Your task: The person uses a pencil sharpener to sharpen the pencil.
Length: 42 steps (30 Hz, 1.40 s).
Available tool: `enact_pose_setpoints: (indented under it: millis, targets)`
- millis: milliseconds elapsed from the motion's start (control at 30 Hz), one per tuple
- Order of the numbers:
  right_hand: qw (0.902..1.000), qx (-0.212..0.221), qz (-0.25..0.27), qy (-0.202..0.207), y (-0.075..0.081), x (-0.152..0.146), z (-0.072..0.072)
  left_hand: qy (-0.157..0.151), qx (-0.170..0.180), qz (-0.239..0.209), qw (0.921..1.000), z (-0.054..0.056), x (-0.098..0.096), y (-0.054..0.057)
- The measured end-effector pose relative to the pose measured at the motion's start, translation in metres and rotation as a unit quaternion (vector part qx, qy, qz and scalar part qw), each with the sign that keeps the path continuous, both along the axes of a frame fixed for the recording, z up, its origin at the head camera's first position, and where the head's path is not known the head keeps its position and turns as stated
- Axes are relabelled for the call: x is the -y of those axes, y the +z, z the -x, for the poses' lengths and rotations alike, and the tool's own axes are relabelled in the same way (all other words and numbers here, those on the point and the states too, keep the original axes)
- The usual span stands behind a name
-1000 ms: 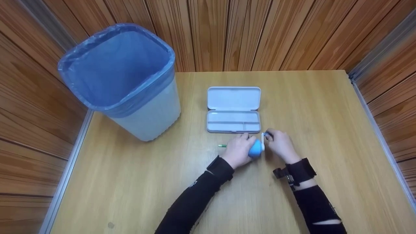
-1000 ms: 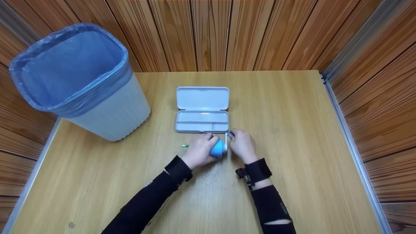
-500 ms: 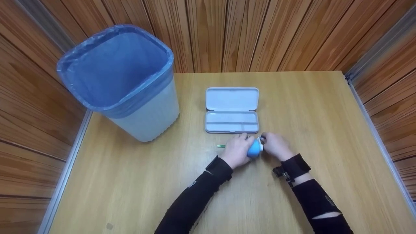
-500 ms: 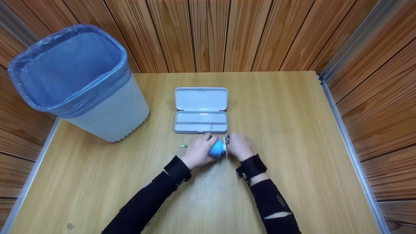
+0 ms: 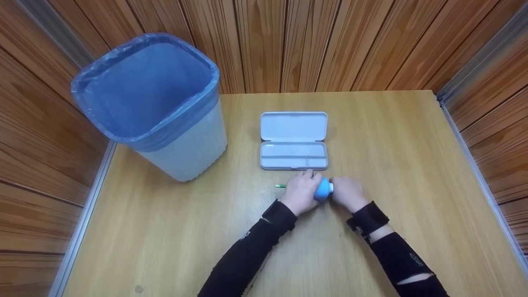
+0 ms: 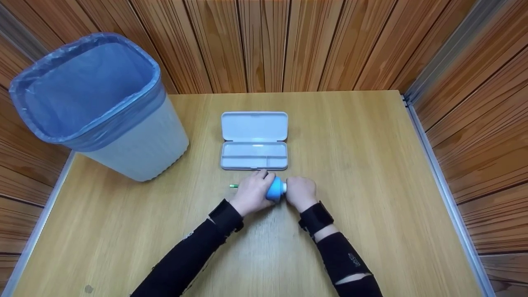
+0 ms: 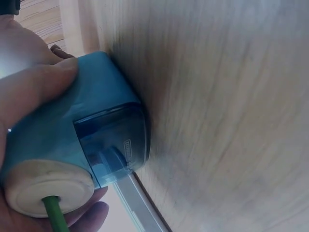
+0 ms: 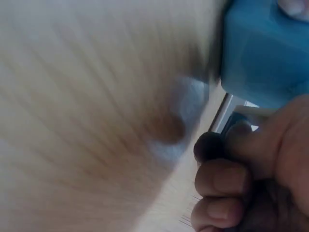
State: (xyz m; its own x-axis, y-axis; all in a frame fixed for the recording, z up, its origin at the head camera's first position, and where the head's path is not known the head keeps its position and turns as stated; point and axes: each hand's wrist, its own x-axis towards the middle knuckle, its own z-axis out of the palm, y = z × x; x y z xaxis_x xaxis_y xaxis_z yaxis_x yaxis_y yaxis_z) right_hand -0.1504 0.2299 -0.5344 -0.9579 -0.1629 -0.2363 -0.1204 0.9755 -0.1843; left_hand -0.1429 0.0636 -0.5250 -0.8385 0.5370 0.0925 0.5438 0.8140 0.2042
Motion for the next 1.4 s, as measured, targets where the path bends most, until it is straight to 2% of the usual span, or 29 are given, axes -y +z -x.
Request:
enact_pose_setpoints:
  millis: [100,267,533,767,1033,1267,1400]
  targets:
    - [0.9999,-0.011,0.008,-0.006,-0.003,0.0,-0.007,0.004,0.001,0.004,1.0,-0.001,0.0,0.001]
    - [0.9992,-0.032,0.025,0.005,-0.008,-0.001,-0.014,0.012,-0.003,0.016,0.9998,-0.003,-0.002,0.001]
    - [0.9981,-0.032,0.048,0.021,-0.006,-0.007,-0.014,0.033,-0.032,0.012,0.9989,-0.004,-0.007,0.001]
    - [0.997,-0.055,0.04,0.037,-0.007,-0.01,-0.028,0.046,-0.067,0.008,0.9966,-0.006,-0.009,0.0]
    - [0.9952,-0.044,0.068,0.054,-0.005,-0.011,-0.044,0.052,-0.031,0.021,0.9979,-0.006,-0.007,0.001]
    - [0.9923,-0.041,0.102,0.056,0.003,-0.014,-0.054,0.051,-0.013,0.032,0.9981,-0.007,-0.008,0.003]
    - [0.9898,-0.052,0.118,0.062,0.01,-0.017,-0.061,0.05,-0.014,0.031,0.9982,-0.007,-0.008,0.004]
